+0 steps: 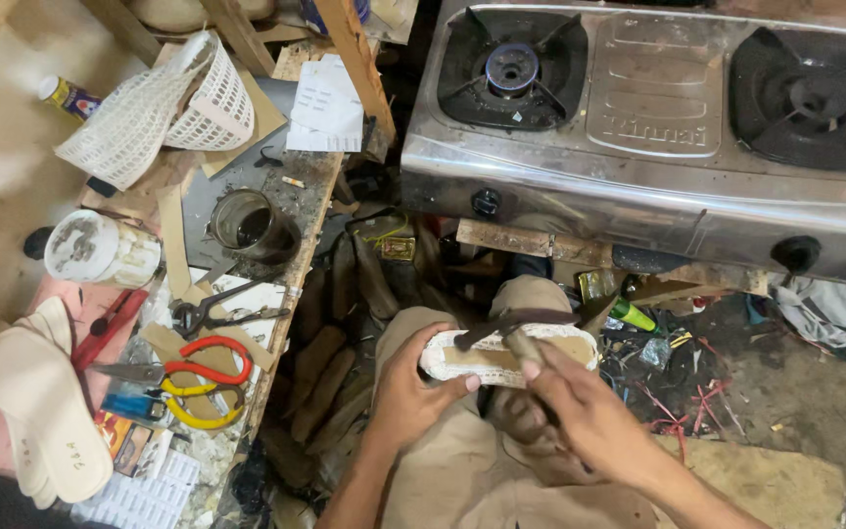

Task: The person assembles a white slip-on shoe by attaching a mesh upper to a beige sole. They use a hammer to tap the upper into place, then press and adjust the edges by hand to secure the fit.

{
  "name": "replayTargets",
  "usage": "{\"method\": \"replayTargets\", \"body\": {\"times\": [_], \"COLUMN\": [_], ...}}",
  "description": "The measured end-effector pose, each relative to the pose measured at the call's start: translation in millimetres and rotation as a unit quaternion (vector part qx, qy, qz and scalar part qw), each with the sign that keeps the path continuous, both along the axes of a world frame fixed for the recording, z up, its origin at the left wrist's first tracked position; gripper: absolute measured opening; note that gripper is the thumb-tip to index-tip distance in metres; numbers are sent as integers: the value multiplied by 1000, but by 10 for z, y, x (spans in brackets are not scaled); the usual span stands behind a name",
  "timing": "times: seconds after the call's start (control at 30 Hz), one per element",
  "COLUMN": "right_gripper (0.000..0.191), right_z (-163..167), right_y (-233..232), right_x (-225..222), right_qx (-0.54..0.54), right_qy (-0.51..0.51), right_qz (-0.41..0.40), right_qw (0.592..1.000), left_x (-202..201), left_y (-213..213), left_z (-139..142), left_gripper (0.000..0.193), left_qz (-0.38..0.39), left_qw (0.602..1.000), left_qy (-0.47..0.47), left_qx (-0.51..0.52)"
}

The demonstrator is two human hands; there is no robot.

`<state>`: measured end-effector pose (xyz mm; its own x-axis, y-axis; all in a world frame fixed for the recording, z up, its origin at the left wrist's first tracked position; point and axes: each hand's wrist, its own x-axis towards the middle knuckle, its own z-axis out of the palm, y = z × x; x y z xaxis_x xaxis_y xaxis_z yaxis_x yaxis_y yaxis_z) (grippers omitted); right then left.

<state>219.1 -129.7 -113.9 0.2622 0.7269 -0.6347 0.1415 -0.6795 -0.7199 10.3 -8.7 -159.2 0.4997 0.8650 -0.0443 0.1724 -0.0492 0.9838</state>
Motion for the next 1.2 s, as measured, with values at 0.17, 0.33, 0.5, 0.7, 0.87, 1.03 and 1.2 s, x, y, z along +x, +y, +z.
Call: {"method": "replayTargets", "body": {"times": [0.17,0.33,0.5,0.7,0.87,1.03,1.2], "right_gripper": [48,46,34,41,42,43,45], "right_z": [529,431,237,256,576,745,739], "right_y": [-13,384,292,544,440,618,393], "right_x": [-135,-132,-16,-139,-119,-250,-275], "right_qx": [481,244,479,152,278,117,427], "right_qy": [47,-193,-82,-184,24,-231,-147], "right_qz": [-91,251,139,266,37,371,223], "right_qw": [871,917,863,934,960,892,864], "left_x": [-99,-89,-99,-126,-188,-216,-242], "left_y": [-31,6,11,36,14,33,59], "left_z": [-67,-134,-107,-89,-90,-129,-164], "left_gripper": [68,68,70,65,71,76,70], "left_qz": [-4,-25,-7,-12,-1,-7,-3], "left_qw": [999,999,998,1000,993,986,994], "left_qy": [2,-17,19,15,65,84,63], "left_qx": [44,40,63,25,100,147,84]}}
